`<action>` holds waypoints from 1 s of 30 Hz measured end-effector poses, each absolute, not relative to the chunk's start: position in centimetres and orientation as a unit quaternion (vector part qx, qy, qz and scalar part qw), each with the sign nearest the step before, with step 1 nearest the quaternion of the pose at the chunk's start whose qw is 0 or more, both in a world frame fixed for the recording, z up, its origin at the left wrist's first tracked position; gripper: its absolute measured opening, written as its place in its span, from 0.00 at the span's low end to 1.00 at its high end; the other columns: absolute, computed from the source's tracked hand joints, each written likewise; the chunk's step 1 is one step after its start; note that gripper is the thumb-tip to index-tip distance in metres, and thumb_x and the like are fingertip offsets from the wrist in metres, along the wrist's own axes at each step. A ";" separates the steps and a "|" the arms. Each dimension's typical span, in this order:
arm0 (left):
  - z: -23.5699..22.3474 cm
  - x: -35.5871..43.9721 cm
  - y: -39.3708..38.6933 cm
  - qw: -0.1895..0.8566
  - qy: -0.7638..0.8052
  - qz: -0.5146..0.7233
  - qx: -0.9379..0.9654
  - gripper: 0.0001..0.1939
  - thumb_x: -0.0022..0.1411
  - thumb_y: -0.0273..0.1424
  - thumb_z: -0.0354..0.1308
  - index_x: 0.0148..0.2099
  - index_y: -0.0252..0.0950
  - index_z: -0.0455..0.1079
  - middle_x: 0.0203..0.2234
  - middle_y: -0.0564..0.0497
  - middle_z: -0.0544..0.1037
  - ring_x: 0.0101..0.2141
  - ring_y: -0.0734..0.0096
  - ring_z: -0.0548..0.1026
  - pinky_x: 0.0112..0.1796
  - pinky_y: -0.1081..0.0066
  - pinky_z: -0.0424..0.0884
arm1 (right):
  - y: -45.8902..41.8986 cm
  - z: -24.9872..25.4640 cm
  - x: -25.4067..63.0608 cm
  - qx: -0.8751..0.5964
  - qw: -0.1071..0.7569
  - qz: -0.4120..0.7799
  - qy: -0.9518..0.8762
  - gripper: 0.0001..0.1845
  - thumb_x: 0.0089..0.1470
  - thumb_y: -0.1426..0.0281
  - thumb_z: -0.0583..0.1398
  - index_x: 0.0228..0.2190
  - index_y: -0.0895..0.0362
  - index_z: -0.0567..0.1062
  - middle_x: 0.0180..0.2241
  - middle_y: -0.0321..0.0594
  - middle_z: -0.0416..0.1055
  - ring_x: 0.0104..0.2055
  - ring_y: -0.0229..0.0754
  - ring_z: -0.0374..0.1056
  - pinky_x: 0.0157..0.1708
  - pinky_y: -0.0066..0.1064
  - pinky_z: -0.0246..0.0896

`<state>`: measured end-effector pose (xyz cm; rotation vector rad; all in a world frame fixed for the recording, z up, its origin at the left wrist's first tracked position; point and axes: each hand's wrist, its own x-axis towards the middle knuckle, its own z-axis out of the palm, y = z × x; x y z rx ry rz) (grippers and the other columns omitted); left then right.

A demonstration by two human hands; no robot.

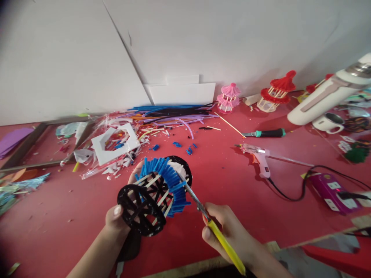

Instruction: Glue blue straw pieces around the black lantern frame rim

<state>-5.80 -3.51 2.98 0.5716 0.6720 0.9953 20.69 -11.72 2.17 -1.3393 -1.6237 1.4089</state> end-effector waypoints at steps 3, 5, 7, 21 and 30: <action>3.0 -5.9 -3.5 0.781 0.316 0.464 0.272 0.57 0.44 0.46 0.77 0.74 0.49 0.58 0.53 0.41 0.84 0.60 0.30 0.75 0.59 0.37 0.71 | -11.6 2.7 20.6 -0.506 0.287 0.539 -0.609 0.37 0.61 0.33 0.46 0.26 0.54 0.60 0.22 0.29 0.52 0.23 0.32 0.45 0.23 0.29 0.41; 3.0 -6.1 -3.4 0.779 0.321 0.461 0.278 0.59 0.44 0.46 0.78 0.74 0.49 0.57 0.53 0.41 0.84 0.59 0.31 0.76 0.58 0.38 0.71 | -11.6 2.8 20.5 -0.509 0.284 0.543 -0.604 0.37 0.61 0.33 0.46 0.26 0.53 0.60 0.22 0.29 0.51 0.23 0.32 0.45 0.23 0.29 0.40; 2.9 -6.3 -3.3 0.779 0.321 0.457 0.285 0.60 0.43 0.46 0.79 0.74 0.49 0.56 0.54 0.41 0.83 0.58 0.31 0.77 0.58 0.39 0.72 | -11.6 2.8 20.4 -0.510 0.286 0.545 -0.601 0.37 0.61 0.33 0.46 0.25 0.53 0.59 0.22 0.29 0.51 0.23 0.32 0.44 0.23 0.29 0.40; 2.7 -6.1 -3.6 0.789 0.310 0.452 0.276 0.64 0.44 0.45 0.79 0.77 0.49 0.48 0.53 0.39 0.83 0.59 0.31 0.76 0.60 0.38 0.68 | -12.1 1.3 20.6 -0.531 0.289 0.569 -0.558 0.40 0.54 0.28 0.51 0.25 0.53 0.57 0.23 0.27 0.45 0.25 0.32 0.39 0.22 0.29 0.37; 2.4 -6.2 -3.6 0.796 0.303 0.447 0.274 0.65 0.44 0.46 0.78 0.77 0.51 0.45 0.56 0.40 0.82 0.60 0.31 0.75 0.61 0.38 0.67 | -12.0 0.9 20.2 -0.549 0.287 0.550 -0.560 0.39 0.55 0.28 0.50 0.23 0.52 0.54 0.22 0.26 0.42 0.24 0.31 0.37 0.21 0.29 0.36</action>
